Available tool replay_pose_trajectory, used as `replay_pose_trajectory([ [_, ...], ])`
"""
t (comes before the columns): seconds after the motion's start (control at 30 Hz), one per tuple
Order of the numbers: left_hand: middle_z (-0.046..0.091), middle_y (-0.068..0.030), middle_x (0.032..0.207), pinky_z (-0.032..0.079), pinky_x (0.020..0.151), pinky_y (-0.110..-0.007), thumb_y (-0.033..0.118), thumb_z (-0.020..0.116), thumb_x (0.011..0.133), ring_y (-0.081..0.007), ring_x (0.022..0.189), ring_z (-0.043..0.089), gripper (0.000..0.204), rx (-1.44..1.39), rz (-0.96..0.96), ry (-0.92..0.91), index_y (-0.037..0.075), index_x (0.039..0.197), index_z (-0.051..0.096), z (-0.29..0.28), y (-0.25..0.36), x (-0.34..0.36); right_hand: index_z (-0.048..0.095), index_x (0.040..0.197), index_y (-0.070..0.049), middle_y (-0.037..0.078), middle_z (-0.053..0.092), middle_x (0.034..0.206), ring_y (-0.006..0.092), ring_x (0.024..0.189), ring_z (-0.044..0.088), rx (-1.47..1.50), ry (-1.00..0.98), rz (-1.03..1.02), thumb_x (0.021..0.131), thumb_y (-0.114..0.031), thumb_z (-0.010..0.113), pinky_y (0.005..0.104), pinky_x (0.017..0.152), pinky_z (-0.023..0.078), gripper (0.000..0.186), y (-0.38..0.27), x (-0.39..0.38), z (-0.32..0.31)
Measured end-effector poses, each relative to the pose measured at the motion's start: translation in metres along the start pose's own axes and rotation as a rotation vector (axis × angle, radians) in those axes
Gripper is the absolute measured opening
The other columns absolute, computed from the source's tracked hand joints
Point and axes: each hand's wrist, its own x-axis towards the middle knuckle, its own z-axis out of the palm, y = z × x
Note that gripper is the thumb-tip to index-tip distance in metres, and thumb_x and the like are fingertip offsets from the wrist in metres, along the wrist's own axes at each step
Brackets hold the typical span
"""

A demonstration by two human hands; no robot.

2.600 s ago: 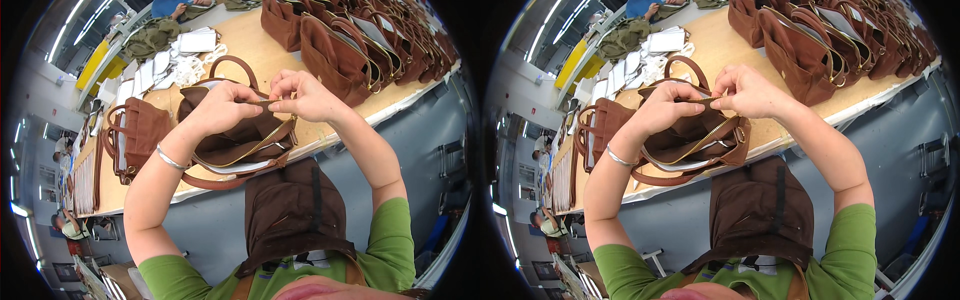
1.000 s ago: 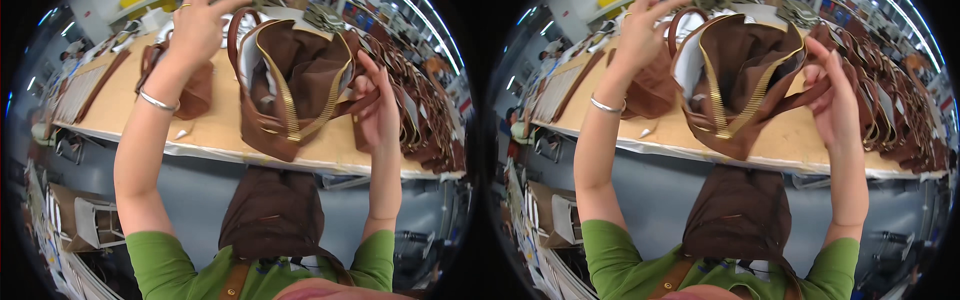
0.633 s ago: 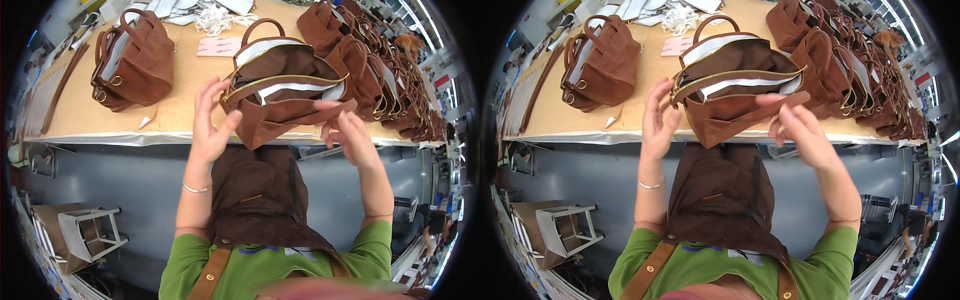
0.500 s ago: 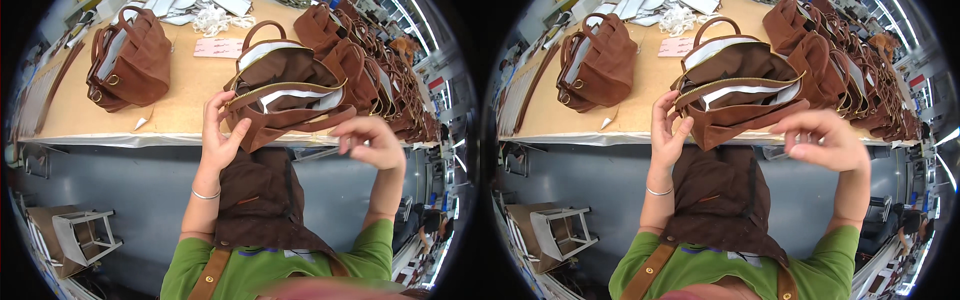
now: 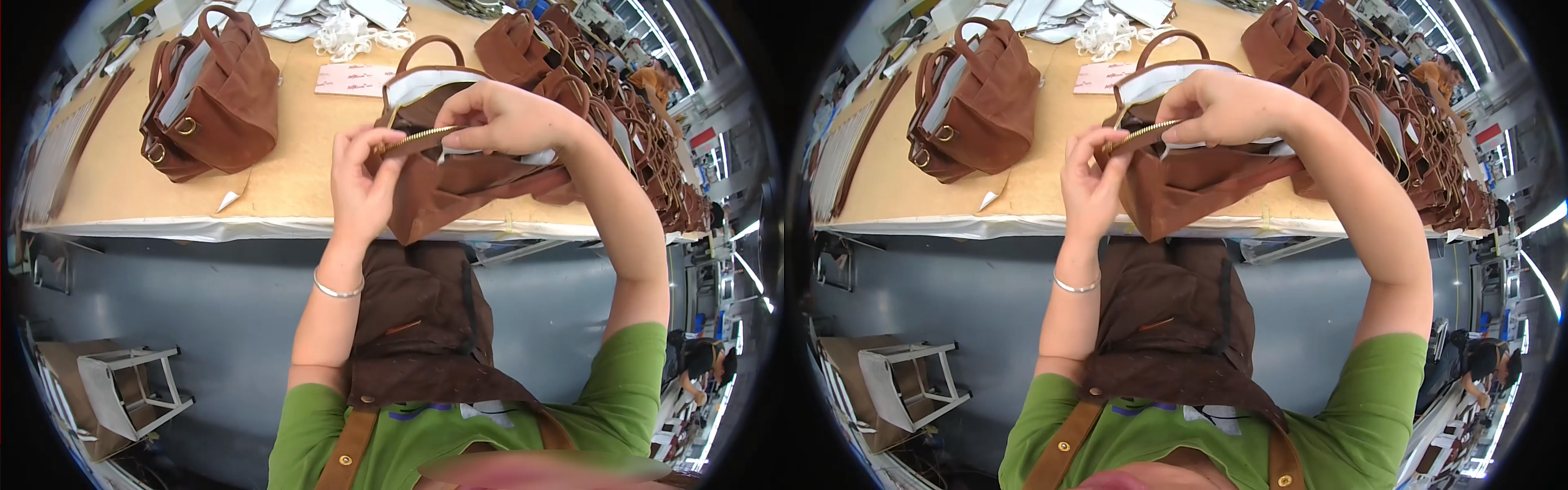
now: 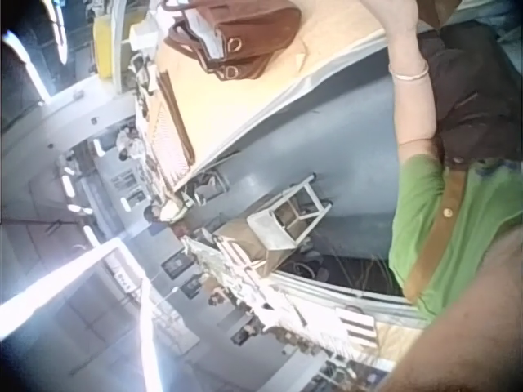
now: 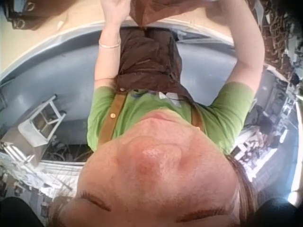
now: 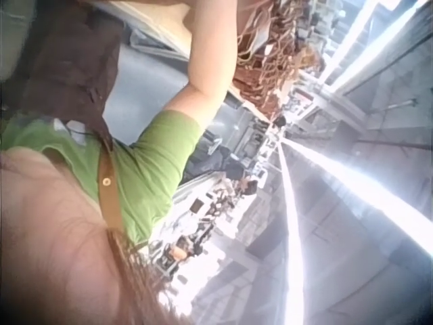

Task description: Inspecting and finishing the zippers and hardware on leather bags.

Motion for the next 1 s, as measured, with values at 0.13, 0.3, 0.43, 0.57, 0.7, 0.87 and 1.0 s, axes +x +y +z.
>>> replay_pose_trajectory([
  [0.13, 0.045, -0.0078, 0.114, 0.044, 0.079, -0.024, 0.002, 0.064, 0.085, -0.0139, 0.094, 0.051, 0.02, -0.025, -0.021, -0.067, 0.007, 0.103, 0.067, -0.004, -0.001, 0.017, 0.067, 0.099, -0.005, -0.005, 0.06, 0.076, 0.0032, 0.066, 0.051, 0.18, 0.036, 0.142, 0.089, -0.016, 0.065, 0.0199, 0.054, 0.041, 0.015, -0.005, -0.003, -0.002],
  [0.3, 0.045, -0.0097, 0.116, 0.045, 0.084, -0.031, 0.014, 0.071, 0.082, -0.0188, 0.103, 0.049, 0.019, 0.062, -0.019, -0.225, 0.008, 0.099, 0.069, -0.008, 0.008, 0.029, 0.068, 0.098, -0.005, -0.006, 0.059, 0.076, 0.0019, 0.064, 0.049, 0.301, 0.045, 0.152, 0.088, -0.016, 0.066, 0.0185, 0.055, 0.04, 0.015, 0.007, -0.001, -0.002],
  [0.43, 0.047, -0.0103, 0.116, 0.044, 0.086, -0.032, 0.016, 0.071, 0.081, -0.0219, 0.106, 0.048, 0.015, 0.192, 0.1, -0.192, 0.007, 0.093, 0.07, -0.009, 0.007, 0.046, 0.068, 0.096, -0.006, -0.005, 0.057, 0.074, 0.0035, 0.061, 0.047, 0.357, 0.025, 0.154, 0.086, -0.016, 0.068, 0.0198, 0.056, 0.04, 0.014, 0.006, 0.004, 0.0],
  [0.57, 0.051, -0.0089, 0.115, 0.042, 0.089, -0.038, 0.02, 0.072, 0.081, -0.0271, 0.106, 0.048, 0.012, 0.254, 0.14, -0.116, 0.01, 0.086, 0.07, -0.003, 0.005, 0.056, 0.068, 0.094, -0.006, -0.006, 0.056, 0.072, 0.0027, 0.059, 0.046, 0.388, 0.058, 0.268, 0.086, -0.015, 0.068, 0.0187, 0.054, 0.038, 0.013, 0.002, 0.008, -0.005],
  [0.7, 0.054, -0.0084, 0.113, 0.038, 0.091, -0.042, 0.021, 0.072, 0.08, -0.0295, 0.107, 0.049, 0.01, 0.263, 0.066, -0.118, 0.013, 0.086, 0.071, -0.001, -0.003, 0.056, 0.066, 0.092, -0.006, -0.008, 0.054, 0.068, 0.0, 0.055, 0.042, 0.426, 0.054, 0.312, 0.086, -0.014, 0.067, 0.0157, 0.049, 0.031, 0.009, 0.002, 0.014, -0.006],
  [0.87, 0.056, -0.0069, 0.112, 0.038, 0.087, -0.041, 0.02, 0.069, 0.081, -0.028, 0.106, 0.05, 0.008, 0.252, 0.05, -0.112, 0.012, 0.084, 0.068, 0.002, -0.007, 0.057, 0.066, 0.09, -0.005, -0.007, 0.055, 0.069, 0.0018, 0.056, 0.044, 0.414, 0.026, 0.292, 0.086, -0.016, 0.067, 0.0176, 0.05, 0.033, 0.012, 0.005, 0.019, -0.011],
  [1.0, 0.055, -0.0087, 0.113, 0.04, 0.086, -0.038, 0.017, 0.067, 0.083, -0.0256, 0.105, 0.05, 0.009, 0.327, 0.089, -0.173, 0.008, 0.084, 0.065, -0.002, -0.006, 0.059, 0.066, 0.088, -0.004, -0.006, 0.054, 0.07, 0.0031, 0.057, 0.045, 0.346, 0.037, 0.29, 0.087, -0.019, 0.067, 0.0193, 0.052, 0.036, 0.015, 0.005, 0.021, -0.008],
])
